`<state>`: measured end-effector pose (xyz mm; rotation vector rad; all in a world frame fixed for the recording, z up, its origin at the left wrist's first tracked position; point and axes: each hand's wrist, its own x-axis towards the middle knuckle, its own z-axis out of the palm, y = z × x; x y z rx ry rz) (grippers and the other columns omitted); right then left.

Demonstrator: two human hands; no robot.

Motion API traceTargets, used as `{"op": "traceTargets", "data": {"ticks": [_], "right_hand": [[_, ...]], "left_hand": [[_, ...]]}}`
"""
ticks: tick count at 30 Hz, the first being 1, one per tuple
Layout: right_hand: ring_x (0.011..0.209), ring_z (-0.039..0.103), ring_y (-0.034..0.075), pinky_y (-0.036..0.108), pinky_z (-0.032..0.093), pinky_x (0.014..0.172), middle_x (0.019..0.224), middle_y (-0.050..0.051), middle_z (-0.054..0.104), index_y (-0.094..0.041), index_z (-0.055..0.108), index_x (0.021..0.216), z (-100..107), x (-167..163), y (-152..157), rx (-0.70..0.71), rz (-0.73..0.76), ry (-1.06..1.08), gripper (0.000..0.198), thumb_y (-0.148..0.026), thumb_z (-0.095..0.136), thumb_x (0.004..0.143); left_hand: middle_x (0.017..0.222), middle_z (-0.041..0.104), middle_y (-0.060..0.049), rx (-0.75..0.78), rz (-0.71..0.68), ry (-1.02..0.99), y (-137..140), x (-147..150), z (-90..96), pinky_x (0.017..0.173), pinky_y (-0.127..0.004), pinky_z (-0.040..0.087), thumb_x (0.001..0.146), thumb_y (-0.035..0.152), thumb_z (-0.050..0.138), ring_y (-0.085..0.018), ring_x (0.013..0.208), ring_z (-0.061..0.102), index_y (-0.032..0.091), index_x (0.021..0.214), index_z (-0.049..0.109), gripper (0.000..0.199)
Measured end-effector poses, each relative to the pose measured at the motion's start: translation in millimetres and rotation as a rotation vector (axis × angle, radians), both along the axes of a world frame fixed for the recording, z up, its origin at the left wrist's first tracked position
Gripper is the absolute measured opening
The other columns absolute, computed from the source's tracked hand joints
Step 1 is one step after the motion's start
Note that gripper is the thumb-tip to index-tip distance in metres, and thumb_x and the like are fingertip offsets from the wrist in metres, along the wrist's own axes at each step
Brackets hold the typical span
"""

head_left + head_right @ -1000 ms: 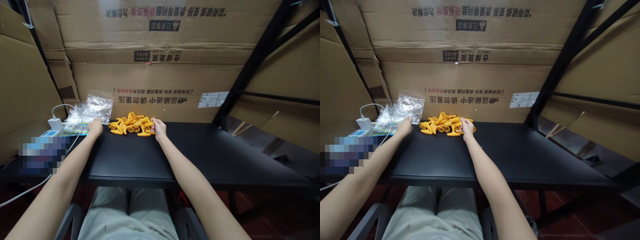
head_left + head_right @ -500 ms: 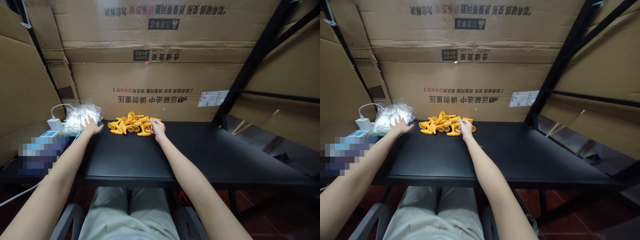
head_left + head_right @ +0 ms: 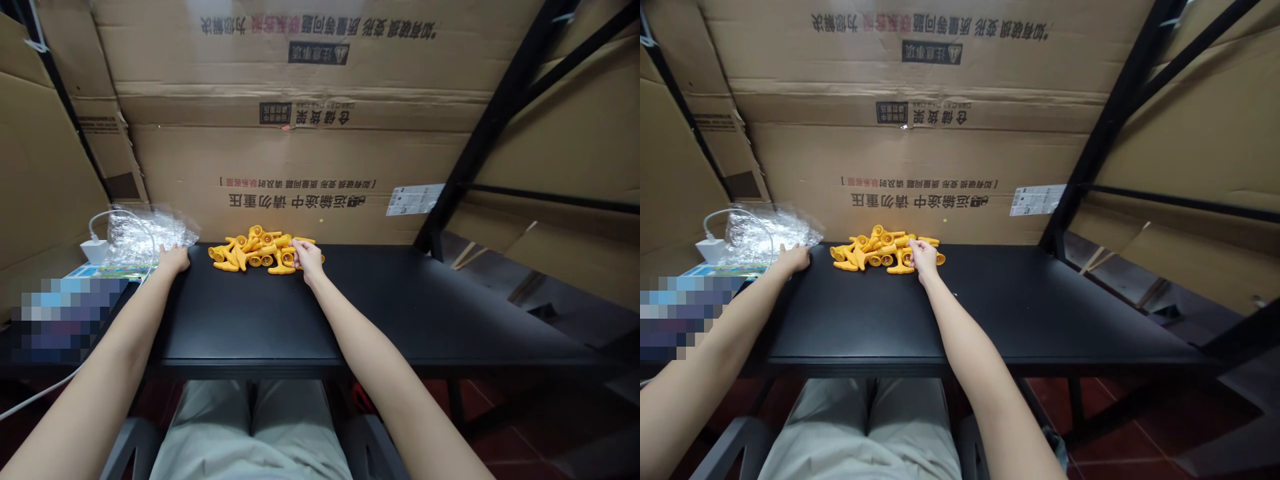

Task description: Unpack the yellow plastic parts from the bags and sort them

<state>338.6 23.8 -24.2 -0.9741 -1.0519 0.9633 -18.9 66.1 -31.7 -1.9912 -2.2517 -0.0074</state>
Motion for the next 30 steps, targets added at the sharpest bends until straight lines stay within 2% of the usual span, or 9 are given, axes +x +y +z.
{"op": "traceTargets", "data": {"ticks": [5,11,13,16,19,21,24,27,30], "right_hand": [[0.03,0.037,0.008,0.023,0.033,0.035,0.037,-0.008,0.044,-0.02,0.06,0.065,0,0,-1,-0.002,-0.002,-0.003,0.029,-0.046,0.07,0.07],[0.031,0.039,0.008,0.022,0.034,0.035,0.04,-0.007,0.046,-0.019,0.06,0.066,-3,1,3,-0.008,0.001,-0.031,0.026,-0.043,0.068,0.072],[0.033,0.042,0.008,0.021,0.035,0.035,0.045,-0.006,0.05,-0.019,0.061,0.068,-5,0,5,-0.014,0.009,-0.051,0.025,-0.042,0.068,0.072],[0.042,0.052,0.009,0.02,0.041,0.038,0.061,-0.003,0.061,-0.018,0.063,0.077,-9,-2,7,-0.023,0.026,-0.082,0.023,-0.039,0.07,0.071],[0.061,0.062,0.011,0.019,0.048,0.044,0.087,0.003,0.068,-0.018,0.066,0.089,-15,-5,8,-0.026,0.042,-0.151,0.025,-0.033,0.071,0.069],[0.075,0.065,0.014,0.022,0.054,0.053,0.099,0.005,0.068,-0.018,0.068,0.094,-19,-7,9,-0.025,0.057,-0.217,0.027,-0.028,0.071,0.069],[0.091,0.065,0.018,0.033,0.059,0.072,0.108,0.008,0.068,-0.018,0.068,0.098,-25,-9,12,-0.022,0.068,-0.3,0.029,-0.022,0.071,0.07],[0.093,0.067,0.02,0.044,0.055,0.088,0.106,0.009,0.069,-0.017,0.069,0.094,-29,-10,15,0.002,0.065,-0.335,0.027,-0.018,0.074,0.067],[0.092,0.068,0.022,0.049,0.052,0.094,0.099,0.009,0.07,-0.017,0.07,0.088,-31,-11,17,0.033,0.082,-0.33,0.026,-0.016,0.077,0.064]], "left_hand": [[0.14,0.051,-0.018,-0.012,0.013,-0.017,3,5,1.9,0.113,-0.064,0.012,0.074,0.01,0.041,-0.032,0.141,0.029,0.012,0.127,0.057,0.055],[0.137,0.055,-0.016,0.076,0.057,-0.247,11,15,17.8,0.112,-0.062,0.019,0.07,0.013,0.051,-0.036,0.139,0.032,0.014,0.124,0.061,0.054],[0.135,0.057,-0.014,0.141,0.069,-0.358,10,28,27.7,0.112,-0.055,0.027,0.072,0.014,0.051,-0.033,0.135,0.041,0.014,0.125,0.06,0.054],[0.132,0.06,-0.012,0.262,-0.012,-0.537,2,58,41.6,0.105,-0.034,0.041,0.076,0.014,0.047,-0.024,0.124,0.054,0.01,0.126,0.059,0.052],[0.121,0.066,-0.011,0.326,-0.016,-0.624,-19,95,47.8,0.098,-0.031,0.046,0.08,0.018,0.045,-0.023,0.113,0.061,0.013,0.125,0.06,0.048],[0.117,0.068,-0.009,0.324,-0.047,-0.596,-35,117,46.0,0.095,-0.035,0.047,0.082,0.023,0.046,-0.025,0.109,0.063,0.019,0.126,0.06,0.047],[0.124,0.064,-0.011,0.3,-0.168,-0.451,-56,140,35.8,0.092,-0.04,0.048,0.084,0.029,0.047,-0.029,0.111,0.061,0.024,0.131,0.056,0.048],[0.124,0.063,-0.013,0.238,-0.233,-0.372,-64,149,21.4,0.092,-0.043,0.047,0.086,0.031,0.046,-0.03,0.111,0.061,0.024,0.135,0.052,0.05],[0.125,0.062,-0.014,0.211,-0.287,-0.373,-61,147,7.9,0.092,-0.043,0.047,0.086,0.033,0.049,-0.029,0.109,0.062,0.024,0.137,0.049,0.052]]}}
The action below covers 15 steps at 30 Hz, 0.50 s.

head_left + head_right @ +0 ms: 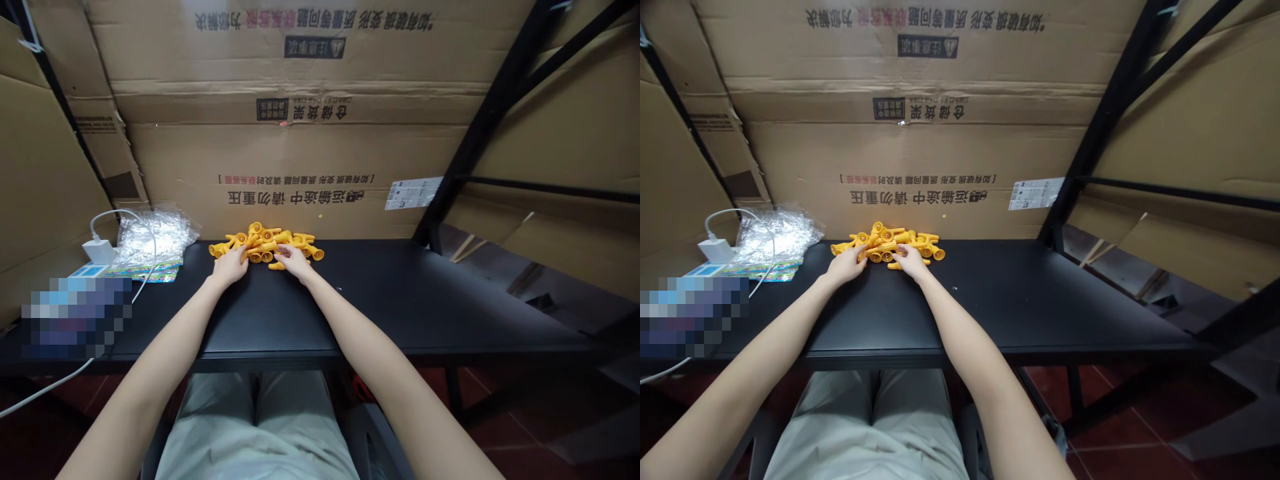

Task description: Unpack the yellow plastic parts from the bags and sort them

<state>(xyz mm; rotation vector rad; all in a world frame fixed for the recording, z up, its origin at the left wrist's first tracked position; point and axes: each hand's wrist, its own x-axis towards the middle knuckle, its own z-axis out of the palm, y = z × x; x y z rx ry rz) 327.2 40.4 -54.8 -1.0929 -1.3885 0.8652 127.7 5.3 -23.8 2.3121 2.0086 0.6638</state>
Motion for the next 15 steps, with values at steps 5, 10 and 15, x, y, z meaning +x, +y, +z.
{"op": "traceTargets", "data": {"ticks": [5,10,15], "right_hand": [[0.09,0.068,0.022,0.05,0.052,0.094,0.09,0.007,0.07,-0.017,0.07,0.082,1,0,-3,0.013,0.022,0.03,0.022,-0.017,0.079,0.063],[0.078,0.065,0.016,0.038,0.059,0.077,0.079,0.003,0.068,-0.017,0.068,0.079,10,-1,-10,0.019,0.016,0.1,0.022,-0.031,0.078,0.065],[0.064,0.059,0.012,0.028,0.056,0.063,0.068,-0.001,0.062,-0.019,0.063,0.071,19,-8,-16,0.067,-0.001,0.189,0.034,-0.049,0.077,0.06]], "left_hand": [[0.11,0.065,-0.01,0.022,-0.07,-0.097,9,-9,-13.6,0.088,-0.037,0.05,0.083,0.028,0.053,-0.023,0.098,0.063,0.023,0.133,0.053,0.05],[0.117,0.061,-0.012,0.114,-0.036,-0.162,7,-8,-16.2,0.091,-0.04,0.049,0.084,0.03,0.054,-0.026,0.107,0.06,0.021,0.128,0.053,0.044],[0.115,0.062,-0.01,0.194,-0.065,-0.253,3,-7,-10.7,0.092,-0.038,0.048,0.087,0.025,0.048,-0.024,0.109,0.058,0.021,0.117,0.057,0.031]]}}
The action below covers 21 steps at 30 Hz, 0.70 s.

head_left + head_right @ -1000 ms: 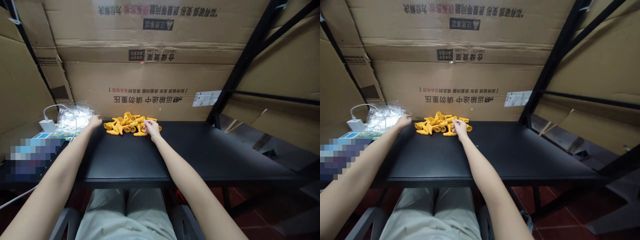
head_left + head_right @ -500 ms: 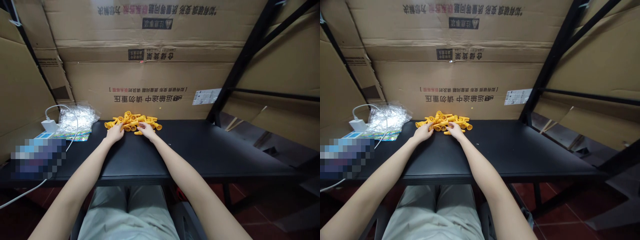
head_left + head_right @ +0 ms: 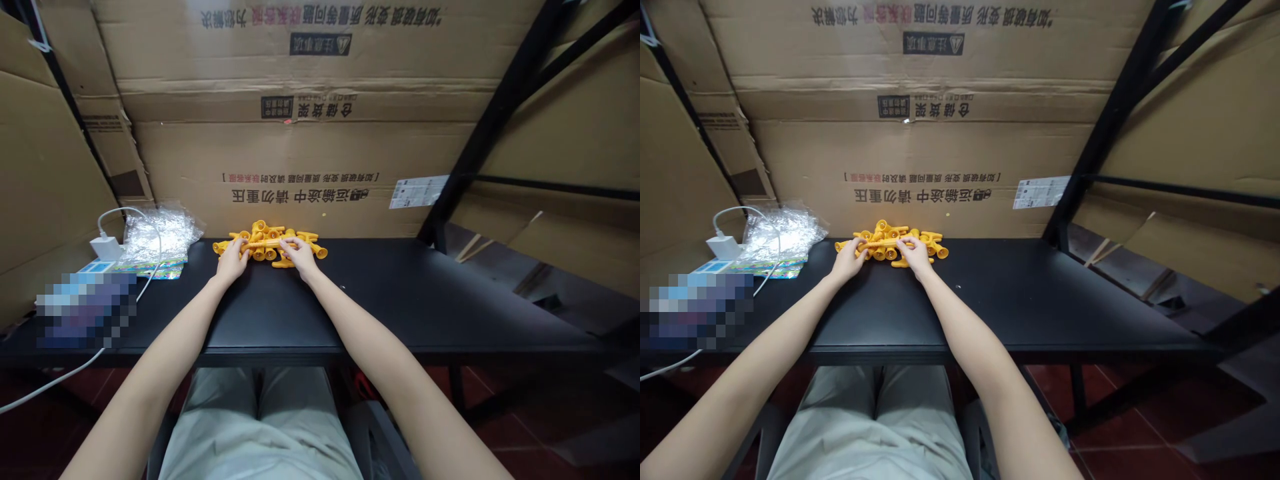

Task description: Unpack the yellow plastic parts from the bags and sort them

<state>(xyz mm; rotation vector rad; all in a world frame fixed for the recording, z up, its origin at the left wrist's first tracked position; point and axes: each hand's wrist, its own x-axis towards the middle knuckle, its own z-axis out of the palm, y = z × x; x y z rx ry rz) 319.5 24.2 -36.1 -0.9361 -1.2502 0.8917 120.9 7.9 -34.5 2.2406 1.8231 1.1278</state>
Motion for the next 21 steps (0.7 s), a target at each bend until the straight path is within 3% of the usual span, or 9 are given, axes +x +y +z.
{"op": "traceTargets", "data": {"ticks": [5,8,11,15,21], "right_hand": [[0.067,0.059,0.014,0.029,0.053,0.065,0.075,0.001,0.063,-0.02,0.058,0.068,4,-4,-3,0.065,-0.07,0.008,0.042,-0.059,0.073,0.06],[0.075,0.061,0.017,0.029,0.053,0.069,0.084,0.004,0.064,-0.021,0.055,0.067,9,-3,-6,0.135,-0.118,0.003,0.039,-0.057,0.07,0.063],[0.085,0.062,0.018,0.03,0.052,0.077,0.092,0.005,0.063,-0.021,0.053,0.069,15,-4,-9,0.222,-0.131,0.015,0.035,-0.052,0.069,0.065],[0.092,0.061,0.018,0.031,0.051,0.084,0.1,0.006,0.063,-0.021,0.054,0.083,21,-7,-12,0.248,-0.086,0.034,0.033,-0.044,0.07,0.065],[0.1,0.061,0.019,0.035,0.05,0.091,0.116,0.008,0.063,-0.023,0.058,0.102,23,-9,-16,0.236,0.012,-0.013,0.043,-0.039,0.072,0.064]], "left_hand": [[0.111,0.064,-0.008,0.052,-0.068,-0.054,-4,3,5.4,0.091,-0.033,0.046,0.089,0.031,0.049,-0.021,0.105,0.059,0.02,0.11,0.058,0.025],[0.105,0.065,-0.006,0.049,-0.089,-0.097,-5,6,7.1,0.087,-0.031,0.047,0.093,0.034,0.041,-0.019,0.096,0.062,0.021,0.11,0.058,0.027],[0.106,0.065,-0.006,0.07,-0.095,-0.121,-6,7,7.0,0.084,-0.03,0.048,0.092,0.033,0.044,-0.017,0.092,0.062,0.021,0.119,0.055,0.031],[0.111,0.063,-0.007,0.097,-0.108,-0.137,-5,7,6.1,0.085,-0.029,0.048,0.087,0.029,0.052,-0.016,0.092,0.062,0.02,0.132,0.047,0.046],[0.106,0.066,-0.005,0.059,-0.092,-0.124,0,2,6.2,0.087,-0.031,0.049,0.083,0.022,0.053,-0.017,0.091,0.062,0.021,0.129,0.052,0.046]]}}
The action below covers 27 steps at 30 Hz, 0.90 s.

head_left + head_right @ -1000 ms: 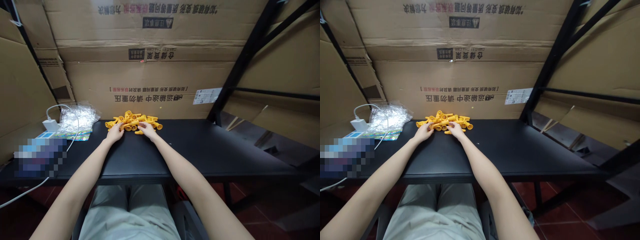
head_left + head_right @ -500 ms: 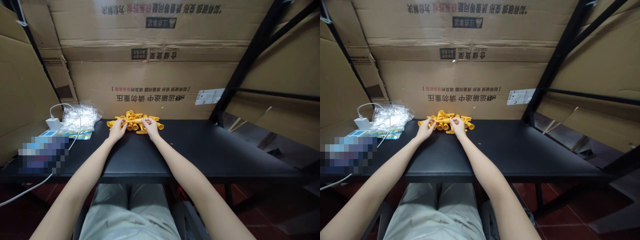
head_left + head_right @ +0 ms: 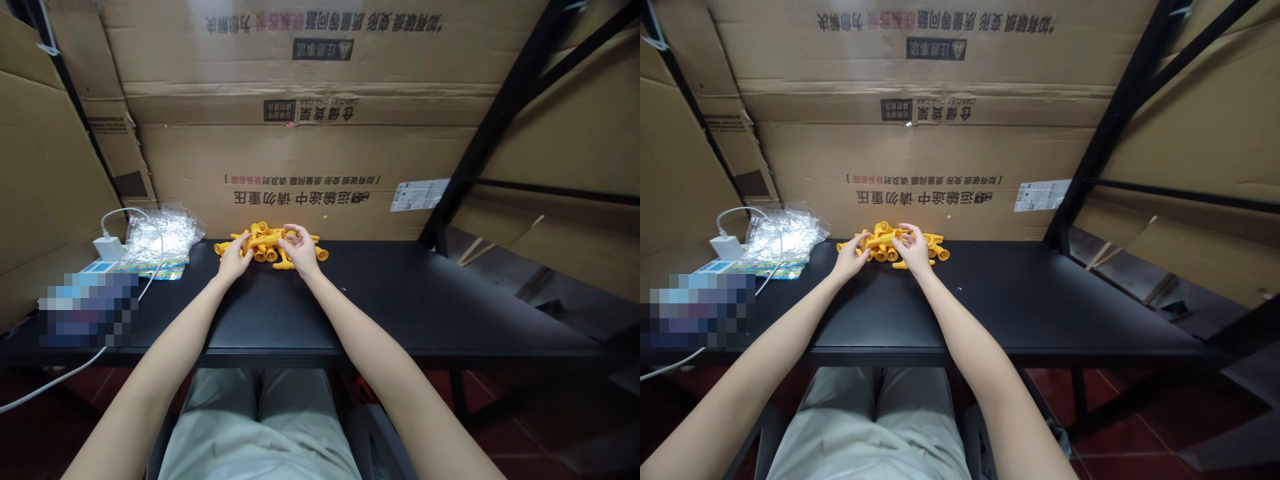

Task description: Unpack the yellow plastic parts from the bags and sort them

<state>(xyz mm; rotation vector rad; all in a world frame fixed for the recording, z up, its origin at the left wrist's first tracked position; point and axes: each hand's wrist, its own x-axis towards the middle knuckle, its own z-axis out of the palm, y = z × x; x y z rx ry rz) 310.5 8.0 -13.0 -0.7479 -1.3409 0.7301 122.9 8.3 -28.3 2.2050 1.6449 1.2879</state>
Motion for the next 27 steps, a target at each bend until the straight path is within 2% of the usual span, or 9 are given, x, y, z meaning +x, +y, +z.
{"op": "traceTargets", "data": {"ticks": [6,10,15,19,23,27], "right_hand": [[0.1,0.062,0.019,0.035,0.051,0.091,0.112,0.006,0.066,-0.022,0.064,0.099,-6,1,4,-0.005,0.064,-0.078,0.037,-0.038,0.071,0.066],[0.097,0.062,0.02,0.039,0.051,0.088,0.105,0.006,0.068,-0.021,0.069,0.094,-13,8,10,0.007,0.036,-0.279,0.027,-0.037,0.066,0.072],[0.109,0.058,0.026,0.048,0.041,0.099,0.11,0.009,0.068,-0.022,0.07,0.102,-12,18,8,0.112,-0.083,-0.728,0.025,-0.033,0.064,0.081],[0.118,0.052,0.03,0.051,0.036,0.096,0.121,0.012,0.064,-0.022,0.065,0.113,-4,21,1,0.091,-0.203,-1.042,0.029,-0.03,0.061,0.085],[0.112,0.054,0.03,0.048,0.035,0.093,0.115,0.011,0.066,-0.021,0.064,0.106,2,22,-4,0.132,-0.244,-1.19,0.021,-0.024,0.061,0.085],[0.105,0.056,0.028,0.045,0.032,0.093,0.109,0.011,0.067,-0.019,0.059,0.103,5,21,-8,0.195,-0.331,-1.211,0.02,-0.016,0.058,0.083]], "left_hand": [[0.098,0.068,-0.003,-0.061,-0.002,0.082,1,-8,-0.4,0.081,-0.029,0.05,0.084,0.029,0.055,-0.016,0.083,0.064,0.023,0.122,0.057,0.039],[0.114,0.066,-0.004,-0.016,0.05,0.195,-6,-9,5.1,0.08,-0.028,0.049,0.086,0.03,0.055,-0.018,0.092,0.064,0.025,0.121,0.056,0.036],[0.121,0.063,-0.006,0.001,0.077,0.332,-17,0,13.5,0.08,-0.029,0.05,0.088,0.03,0.051,-0.022,0.104,0.063,0.026,0.125,0.055,0.037],[0.122,0.062,-0.008,-0.001,0.076,0.385,-23,9,15.9,0.08,-0.029,0.05,0.089,0.03,0.049,-0.023,0.104,0.063,0.026,0.128,0.053,0.04],[0.125,0.061,-0.008,-0.007,0.051,0.376,-24,14,14.2,0.082,-0.031,0.05,0.088,0.03,0.05,-0.023,0.105,0.062,0.025,0.128,0.052,0.04],[0.12,0.065,-0.008,-0.026,0.037,0.307,-23,15,12.6,0.086,-0.031,0.049,0.087,0.032,0.051,-0.023,0.106,0.062,0.022,0.126,0.053,0.04]]}}
